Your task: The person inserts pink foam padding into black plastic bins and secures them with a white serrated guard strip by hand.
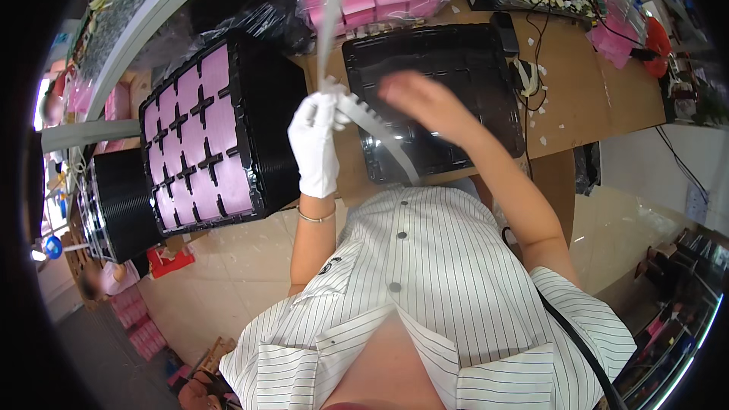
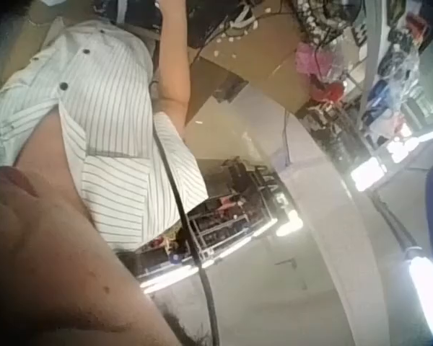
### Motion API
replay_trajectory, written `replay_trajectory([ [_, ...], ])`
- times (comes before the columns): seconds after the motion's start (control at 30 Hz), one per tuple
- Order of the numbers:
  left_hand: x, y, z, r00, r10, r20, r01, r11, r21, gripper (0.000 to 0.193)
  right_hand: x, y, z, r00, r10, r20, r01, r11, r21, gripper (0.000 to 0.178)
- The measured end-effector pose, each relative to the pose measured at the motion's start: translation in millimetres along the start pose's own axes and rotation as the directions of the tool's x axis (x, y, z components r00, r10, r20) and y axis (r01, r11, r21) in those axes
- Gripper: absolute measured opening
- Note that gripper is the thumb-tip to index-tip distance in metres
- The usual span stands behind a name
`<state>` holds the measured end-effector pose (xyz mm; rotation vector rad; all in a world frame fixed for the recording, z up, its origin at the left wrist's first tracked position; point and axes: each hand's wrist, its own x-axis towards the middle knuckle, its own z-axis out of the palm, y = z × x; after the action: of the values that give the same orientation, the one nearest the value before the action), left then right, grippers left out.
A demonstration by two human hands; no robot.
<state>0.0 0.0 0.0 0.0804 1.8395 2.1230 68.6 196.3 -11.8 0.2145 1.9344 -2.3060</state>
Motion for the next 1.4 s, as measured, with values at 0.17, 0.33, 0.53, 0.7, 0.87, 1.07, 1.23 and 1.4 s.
replay_trajectory([
  [0.17,11,0,-2,0.962,0.160,-0.220,-0.142,0.985,0.098,0.021,-18,72,7,0.978,0.178,0.105,-0.173,0.983,-0.053,0.022],
  [0.33,0,-16,-5,0.986,-0.090,0.139,0.037,0.939,0.343,0.040,-19,75,21,0.983,0.158,-0.096,-0.153,0.986,0.062,0.018],
  [0.53,-10,-57,-3,0.964,-0.215,0.157,0.208,0.976,0.057,0.014,-13,69,19,0.938,0.251,-0.239,-0.228,0.966,0.121,0.021],
  [0.7,-6,-61,1,0.978,-0.205,0.049,0.201,0.977,0.070,0.012,-3,72,22,0.904,0.335,-0.265,-0.279,0.933,0.226,0.020],
  [0.87,-2,-68,-5,0.985,-0.169,-0.019,0.170,0.984,0.059,0.010,2,74,37,0.939,-0.086,-0.334,-0.001,0.968,-0.252,0.012],
  [1.07,6,-77,-24,0.951,-0.098,-0.293,0.101,0.995,-0.004,0.006,37,57,34,0.807,-0.574,-0.138,0.354,0.658,-0.664,0.011],
  [1.23,7,-81,-26,0.971,-0.101,-0.217,0.102,0.995,-0.009,0.005,136,118,-42,0.901,-0.304,-0.308,-0.073,0.595,-0.800,0.010],
  [1.4,8,-85,-31,0.977,-0.101,-0.190,0.090,0.994,-0.070,0.011,148,112,-45,0.919,-0.369,-0.135,-0.012,0.315,-0.949,0.010],
])
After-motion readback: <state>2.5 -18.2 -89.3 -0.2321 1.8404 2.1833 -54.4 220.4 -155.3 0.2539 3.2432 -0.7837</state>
